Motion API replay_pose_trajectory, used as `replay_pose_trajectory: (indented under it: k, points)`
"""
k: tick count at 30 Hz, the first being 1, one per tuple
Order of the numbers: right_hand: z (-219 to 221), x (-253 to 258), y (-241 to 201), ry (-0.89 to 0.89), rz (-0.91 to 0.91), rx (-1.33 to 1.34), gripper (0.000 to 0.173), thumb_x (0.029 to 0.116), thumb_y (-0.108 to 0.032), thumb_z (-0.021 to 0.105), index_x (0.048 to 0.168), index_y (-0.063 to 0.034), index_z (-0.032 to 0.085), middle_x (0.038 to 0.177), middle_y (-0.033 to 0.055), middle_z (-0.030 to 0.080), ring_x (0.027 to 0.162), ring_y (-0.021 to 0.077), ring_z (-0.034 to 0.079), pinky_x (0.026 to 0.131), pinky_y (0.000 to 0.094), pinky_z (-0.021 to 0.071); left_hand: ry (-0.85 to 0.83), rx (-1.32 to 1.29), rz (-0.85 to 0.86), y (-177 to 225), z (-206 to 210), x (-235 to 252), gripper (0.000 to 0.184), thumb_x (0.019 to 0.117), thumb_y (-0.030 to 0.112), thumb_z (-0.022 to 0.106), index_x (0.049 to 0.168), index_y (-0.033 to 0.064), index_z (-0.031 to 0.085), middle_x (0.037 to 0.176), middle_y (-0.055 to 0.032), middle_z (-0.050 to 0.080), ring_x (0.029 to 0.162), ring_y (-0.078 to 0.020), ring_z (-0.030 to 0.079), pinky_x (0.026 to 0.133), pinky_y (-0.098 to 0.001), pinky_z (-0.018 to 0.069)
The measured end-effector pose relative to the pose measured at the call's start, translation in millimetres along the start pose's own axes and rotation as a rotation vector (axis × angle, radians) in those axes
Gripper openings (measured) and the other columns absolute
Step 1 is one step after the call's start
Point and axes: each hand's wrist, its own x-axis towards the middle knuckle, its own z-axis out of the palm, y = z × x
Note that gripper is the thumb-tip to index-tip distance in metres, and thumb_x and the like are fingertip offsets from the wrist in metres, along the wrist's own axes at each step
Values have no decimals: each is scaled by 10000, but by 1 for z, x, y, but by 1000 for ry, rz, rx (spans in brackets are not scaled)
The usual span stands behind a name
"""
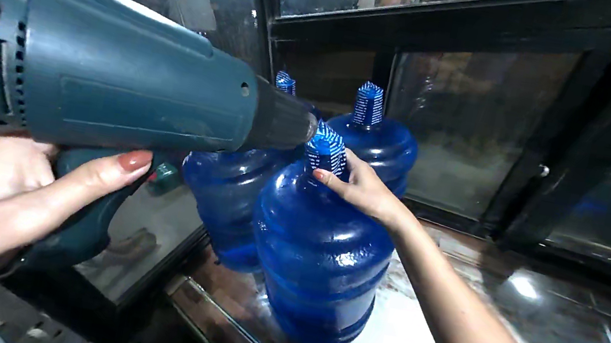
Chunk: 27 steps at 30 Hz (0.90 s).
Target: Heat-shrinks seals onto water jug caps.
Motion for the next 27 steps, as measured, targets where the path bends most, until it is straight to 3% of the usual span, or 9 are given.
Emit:
replay_pose_trajectory:
  k: [5,10,15,18,22,25,27]
  points:
    - [0,-1,0,7,1,-76,541,974,-371,688,1364,-22,551,1178,170,693,1126,294,658,1023,554,480,-57,124,73,17,4,18,358,934,455,685,1121,150,689,989,95,732,922,10,692,800,-197,591]
    - [1,-2,-1,10,-6,-159,580,986,-409,661,1393,-15,533,1198,172,694,1174,302,647,1116,578,399,-54,203,33,25,6,21,386,927,457,684,1161,151,682,1045,88,733,994,9,685,877,-229,583]
    - [-1,-2,-3,4,22,-215,583,986,-432,655,1365,-3,543,1154,190,698,1147,333,652,1093,594,407,-57,219,73,20,8,19,403,914,472,694,1156,150,696,1034,89,739,985,12,690,865,-219,591]
    - [0,-1,-1,-1,20,-240,591,986,-447,648,1365,-4,545,1142,191,701,1144,341,652,1098,596,402,-52,257,38,15,10,16,404,896,521,695,1114,183,726,962,95,745,911,9,701,781,-231,604]
    - [-1,-3,-5,-29,47,-279,624,997,-452,631,1407,4,516,1204,206,685,1215,356,619,1171,591,317,-39,262,30,13,16,8,448,876,550,713,1157,202,694,996,132,726,931,60,679,805,-183,589]
    - [0,-2,-3,-35,32,-298,633,1003,-476,607,1424,-14,501,1213,179,688,1230,327,619,1197,596,280,-22,289,70,12,24,3,457,867,623,679,1107,235,710,953,123,731,880,34,695,752,-222,608]
    - [-1,-2,0,-46,20,-301,652,1002,-477,606,1453,-23,480,1253,177,678,1262,326,603,1206,623,246,-7,331,67,14,31,-3,536,855,663,649,1112,196,705,965,88,725,908,22,690,785,-254,605]
